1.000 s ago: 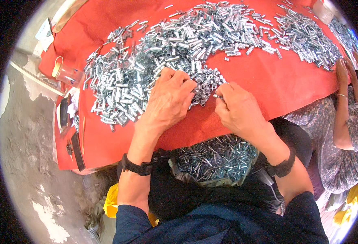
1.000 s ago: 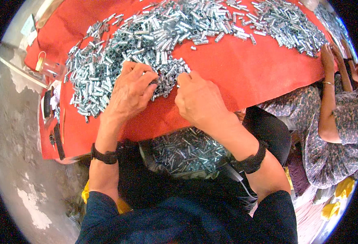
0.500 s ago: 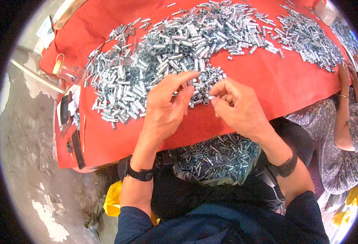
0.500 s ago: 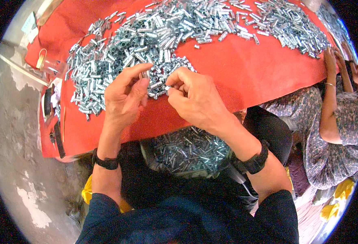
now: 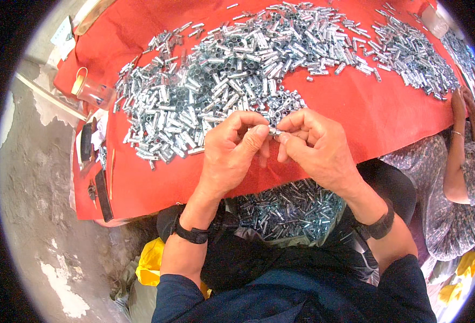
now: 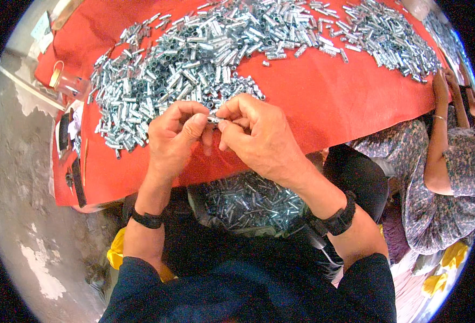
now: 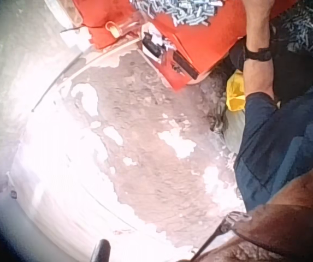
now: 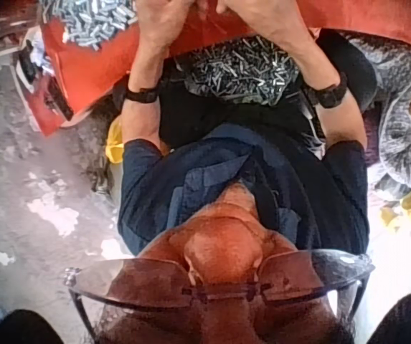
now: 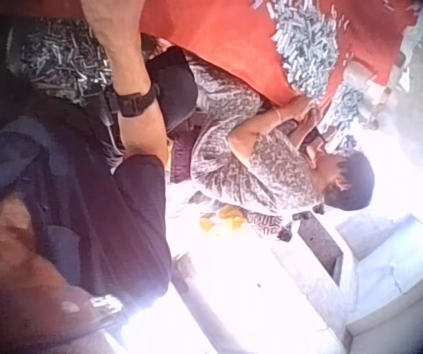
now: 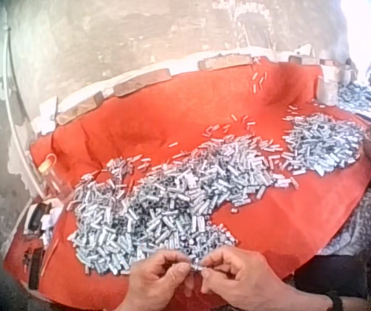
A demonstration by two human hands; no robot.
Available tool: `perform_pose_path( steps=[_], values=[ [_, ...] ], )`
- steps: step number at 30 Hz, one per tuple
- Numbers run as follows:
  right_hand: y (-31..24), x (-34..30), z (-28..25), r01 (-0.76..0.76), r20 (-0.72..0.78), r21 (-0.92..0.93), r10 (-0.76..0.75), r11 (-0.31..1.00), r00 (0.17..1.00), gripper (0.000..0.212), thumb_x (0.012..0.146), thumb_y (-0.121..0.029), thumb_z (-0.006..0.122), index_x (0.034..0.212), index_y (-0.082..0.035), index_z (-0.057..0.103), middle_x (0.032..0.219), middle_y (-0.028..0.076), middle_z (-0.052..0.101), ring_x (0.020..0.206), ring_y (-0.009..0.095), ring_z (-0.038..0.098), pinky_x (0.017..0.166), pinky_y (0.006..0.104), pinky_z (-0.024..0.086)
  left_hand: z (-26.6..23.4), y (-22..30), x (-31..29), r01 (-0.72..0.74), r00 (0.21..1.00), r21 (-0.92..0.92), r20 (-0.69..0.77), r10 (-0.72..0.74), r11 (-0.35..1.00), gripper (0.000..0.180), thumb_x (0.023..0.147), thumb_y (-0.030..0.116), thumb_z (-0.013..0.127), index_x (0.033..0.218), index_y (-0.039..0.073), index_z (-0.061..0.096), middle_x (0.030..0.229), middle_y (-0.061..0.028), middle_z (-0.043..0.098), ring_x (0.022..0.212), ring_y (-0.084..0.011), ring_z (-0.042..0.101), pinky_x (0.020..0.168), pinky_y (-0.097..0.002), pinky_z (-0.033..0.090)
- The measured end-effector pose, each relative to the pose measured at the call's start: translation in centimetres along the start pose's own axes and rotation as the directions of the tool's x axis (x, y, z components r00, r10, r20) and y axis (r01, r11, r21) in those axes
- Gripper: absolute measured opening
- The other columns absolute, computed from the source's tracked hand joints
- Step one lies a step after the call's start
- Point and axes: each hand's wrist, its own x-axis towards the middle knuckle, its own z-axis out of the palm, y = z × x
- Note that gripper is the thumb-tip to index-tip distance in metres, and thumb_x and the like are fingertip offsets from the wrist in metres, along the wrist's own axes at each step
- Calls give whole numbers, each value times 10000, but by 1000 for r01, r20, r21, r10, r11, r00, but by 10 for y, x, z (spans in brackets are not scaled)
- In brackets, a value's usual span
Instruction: Sort and inspect small metal fasteners from a large pile on a table.
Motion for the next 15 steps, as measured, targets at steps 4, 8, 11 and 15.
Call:
perform_pose_path(
  steps=[4,8,11,15],
  values=[
    [-3,-1,1,-32,-8,-61,32,998,999,86,934,-7,581,984,59,604,831,80,667,697,105,646,609,255,525,0,3,-4,-35,999,162,9,34,986,127,1005,106,594,1041,-10,629,753,-24,636,606,-69,588,526,-223,473],
    [-3,-1,2,-34,-22,-100,32,994,999,74,936,-13,587,951,56,611,789,65,660,670,103,638,590,254,521,-3,-6,-4,-138,990,392,73,119,910,180,992,149,617,1082,-6,623,781,-30,648,613,-89,603,519,-245,473],
    [-3,-2,-5,-58,26,-124,62,991,998,75,936,-16,589,920,53,614,766,56,653,656,99,633,578,252,516,1,0,-5,-239,970,511,164,180,825,229,922,177,703,1055,9,621,805,-89,635,691,-194,630,582,-313,496],
    [-5,-4,-11,-207,214,-46,212,977,953,108,940,-46,600,865,28,618,755,40,648,647,94,628,552,259,494,-4,6,-12,-238,957,587,279,82,774,330,832,236,790,952,14,579,813,-168,604,738,-341,640,624,-417,500]
  ],
)
